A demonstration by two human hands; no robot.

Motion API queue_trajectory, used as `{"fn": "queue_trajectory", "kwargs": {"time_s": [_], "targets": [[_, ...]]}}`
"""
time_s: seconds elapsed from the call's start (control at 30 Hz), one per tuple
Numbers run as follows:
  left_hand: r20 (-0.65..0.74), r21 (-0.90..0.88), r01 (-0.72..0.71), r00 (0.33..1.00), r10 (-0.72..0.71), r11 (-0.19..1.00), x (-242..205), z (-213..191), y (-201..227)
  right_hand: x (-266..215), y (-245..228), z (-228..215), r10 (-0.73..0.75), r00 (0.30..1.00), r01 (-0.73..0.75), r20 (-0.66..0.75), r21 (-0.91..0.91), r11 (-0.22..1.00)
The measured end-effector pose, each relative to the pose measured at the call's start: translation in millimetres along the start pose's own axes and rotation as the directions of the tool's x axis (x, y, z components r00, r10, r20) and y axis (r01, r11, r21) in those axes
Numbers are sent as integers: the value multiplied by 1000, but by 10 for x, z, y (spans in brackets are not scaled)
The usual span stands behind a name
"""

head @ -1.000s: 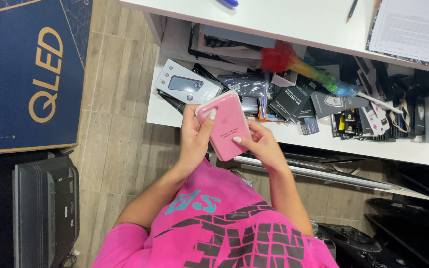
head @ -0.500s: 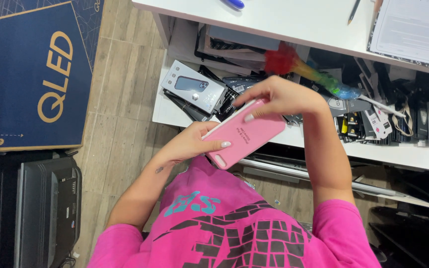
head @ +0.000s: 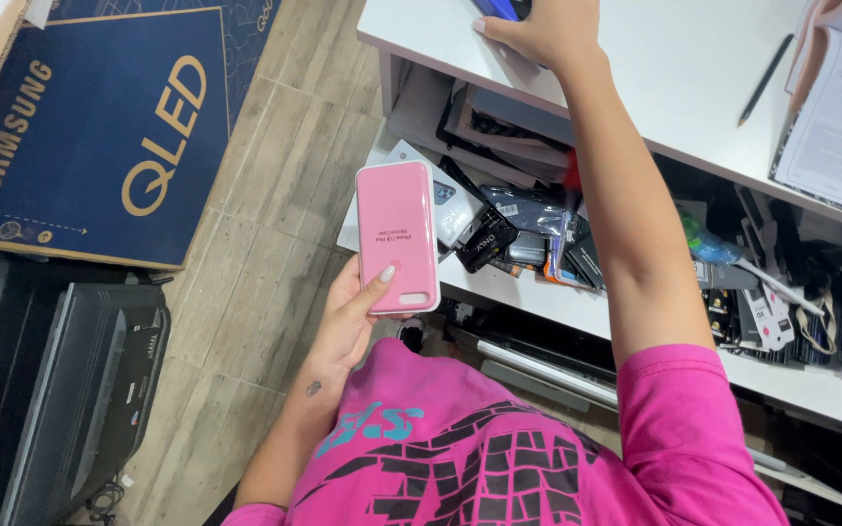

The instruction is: Cleaning and inspecting various phone cases using a duster and a small utility tool at a service desk.

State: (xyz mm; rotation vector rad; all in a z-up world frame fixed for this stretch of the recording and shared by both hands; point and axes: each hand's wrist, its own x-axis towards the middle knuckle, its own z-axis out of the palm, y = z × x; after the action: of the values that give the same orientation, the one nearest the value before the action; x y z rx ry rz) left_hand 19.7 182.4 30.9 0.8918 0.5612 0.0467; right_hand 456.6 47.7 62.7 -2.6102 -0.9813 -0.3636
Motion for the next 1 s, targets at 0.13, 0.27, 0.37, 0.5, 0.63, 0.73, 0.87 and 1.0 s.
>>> {"fn": "queue_trajectory", "kwargs": {"time_s": [0.13,0.27,0.37,0.5,0.63,0.73,0.87,1.0], "targets": [[-36,-16,-26,999,25,1000,-11,-51,3,30,-17,70,-9,999,9,-53,4,1000],[-27,-23,-72,997,72,997,5,-1,89,-178,-164,-119,22,998,-14,-66,115,993],[0,-10,-102,995,102,995,47,47,194,-548,-373,-493,-129,969,155,-209,108,982],[55,-1,-120,991,120,993,87,147,329,-1451,-739,-1093,-65,995,93,-73,483,870],[177,-36,-233,956,236,972,66,422,498,-2439,-919,-1056,113,942,-328,315,937,122],[224,-27,-261,939,260,965,113,574,426,-3155,-1145,-916,168,874,-410,456,878,-248],[300,-25,-235,925,232,972,143,807,352,-3563,-1337,-1036,158,847,-512,508,859,-18],[353,-15,-276,898,263,961,192,931,155,-3753,-1535,-1177,89,906,-415,414,910,2]]}}
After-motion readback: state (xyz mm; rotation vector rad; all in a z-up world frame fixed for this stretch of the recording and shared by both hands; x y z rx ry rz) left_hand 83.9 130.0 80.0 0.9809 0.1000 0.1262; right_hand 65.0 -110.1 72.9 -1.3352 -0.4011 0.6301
